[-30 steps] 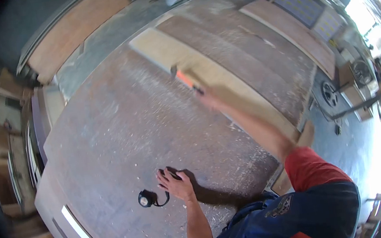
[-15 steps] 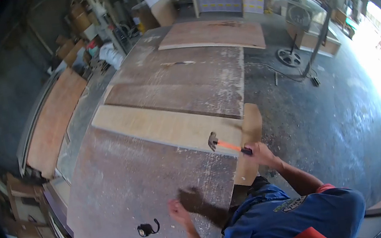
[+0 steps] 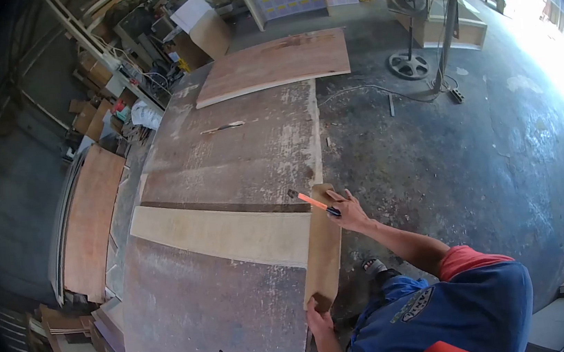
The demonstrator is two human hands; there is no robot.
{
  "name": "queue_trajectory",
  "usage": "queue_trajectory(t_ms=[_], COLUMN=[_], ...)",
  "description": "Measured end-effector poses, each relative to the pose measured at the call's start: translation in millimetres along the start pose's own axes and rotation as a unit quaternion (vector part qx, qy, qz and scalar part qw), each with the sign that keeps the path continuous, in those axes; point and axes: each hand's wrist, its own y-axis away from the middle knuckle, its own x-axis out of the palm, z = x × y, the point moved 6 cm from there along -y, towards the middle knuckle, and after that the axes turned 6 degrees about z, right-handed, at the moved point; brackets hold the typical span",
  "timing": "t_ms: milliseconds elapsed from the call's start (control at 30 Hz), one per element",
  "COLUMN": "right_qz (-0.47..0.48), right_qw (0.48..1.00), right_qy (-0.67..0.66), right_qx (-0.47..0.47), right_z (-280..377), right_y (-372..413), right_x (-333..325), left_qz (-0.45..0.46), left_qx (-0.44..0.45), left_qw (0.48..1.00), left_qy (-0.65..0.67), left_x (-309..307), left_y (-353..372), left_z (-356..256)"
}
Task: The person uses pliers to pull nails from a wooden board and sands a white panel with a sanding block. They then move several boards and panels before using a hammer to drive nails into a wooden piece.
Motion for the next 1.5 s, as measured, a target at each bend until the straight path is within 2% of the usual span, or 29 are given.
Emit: queue_trajectory(t_ms=[67,100,167,233,300,333,400,533,600,633,667,700,733,800,833,867,933,967,1000,1067,1100,1167,1233,1267,1333,1367,1400,1433,1500], right_qz=[0.022,0.088,0.056,0.036,0.074,0.098,0.086,0.185,0.263,0.273,0.331,0.386,0.394,0.440,0.456,0.461,0.415,0.424,0.429,0.355,0.243,0.164,0.150,0.154,0.015,0.017,0.061,0.104,0.132], right_qw=[0.990,0.978,0.977,0.975,0.945,0.942,0.922,0.928,0.839,0.840,0.801,0.759,0.762,0.774,0.703,0.707,0.647,0.569,0.575,0.573,0.696,0.610,0.677,0.678,0.770,0.769,0.826,0.872,0.965], right_qy=[-0.132,-0.185,-0.203,-0.217,-0.304,-0.309,-0.341,-0.280,-0.431,-0.425,-0.443,-0.456,-0.447,-0.431,-0.435,-0.423,-0.557,-0.610,-0.602,-0.657,-0.558,-0.623,-0.603,-0.601,-0.515,-0.515,-0.472,-0.423,-0.220], right_qx=[-0.041,0.032,0.017,-0.001,0.094,0.085,0.164,0.161,0.203,0.197,0.228,0.258,0.255,0.146,0.331,0.330,0.315,0.352,0.350,0.337,0.380,0.461,0.394,0.395,0.376,0.377,0.302,0.224,0.052], right_z=[-8,-8,-8,1,20,39,56,79,78,87,104,116,111,105,121,115,96,63,45,23,6,-41,-42,-35,-35,-30,-16,-2,43], right_y=[-5,-4,5,29,69,89,135,216,256,262,274,285,289,292,295,299,301,300,300,292,292,297,293,292,287,284,275,267,253], right_x=[9,10,23,24,31,37,48,86,128,121,105,99,107,124,107,108,126,149,140,117,94,91,41,28,-10,-17,-25,-28,-24], left_qz=[-0.008,-0.053,-0.100,-0.056,-0.098,-0.124,-0.121,-0.166,-0.174,-0.159,-0.169,-0.156,-0.140,0.016,0.082,0.147,0.229,0.251,0.245,0.226,0.191,0.128,0.067,0.050,0.031,0.049,0.066,0.067,0.086], left_qx=[0.020,0.060,0.097,0.136,0.167,0.197,0.223,0.285,0.295,0.297,0.298,0.273,0.248,0.263,0.286,0.308,0.322,0.314,0.321,0.289,0.307,0.282,0.255,0.228,0.200,0.197,0.191,0.187,0.166], left_qw=[1.000,0.996,0.987,0.986,0.976,0.966,0.959,0.927,0.899,0.889,0.890,0.891,0.891,0.918,0.901,0.880,0.771,0.767,0.770,0.771,0.769,0.794,0.814,0.844,0.872,0.906,0.934,0.934,0.951], left_qy=[-0.019,-0.050,-0.083,-0.079,-0.095,-0.112,-0.124,-0.177,-0.272,-0.309,-0.301,-0.328,-0.352,-0.298,-0.316,-0.331,-0.499,-0.501,-0.494,-0.521,-0.528,-0.522,-0.518,-0.482,-0.446,-0.371,-0.294,-0.298,-0.247], left_x=[5,9,14,9,-15,-23,-35,-67,-62,-45,-34,-21,-7,38,57,75,106,111,108,97,83,54,16,-9,-32,-38,-42,-38,-17], left_y=[11,25,54,83,120,141,188,264,300,317,330,337,340,341,337,334,320,307,301,287,281,274,264,253,239,236,236,237,230], left_z=[-3,-12,-26,-48,-63,-75,-95,-130,-146,-155,-159,-159,-157,-147,-141,-137,-126,-116,-113,-104,-102,-101,-95,-86,-76,-72,-69,-70,-70])
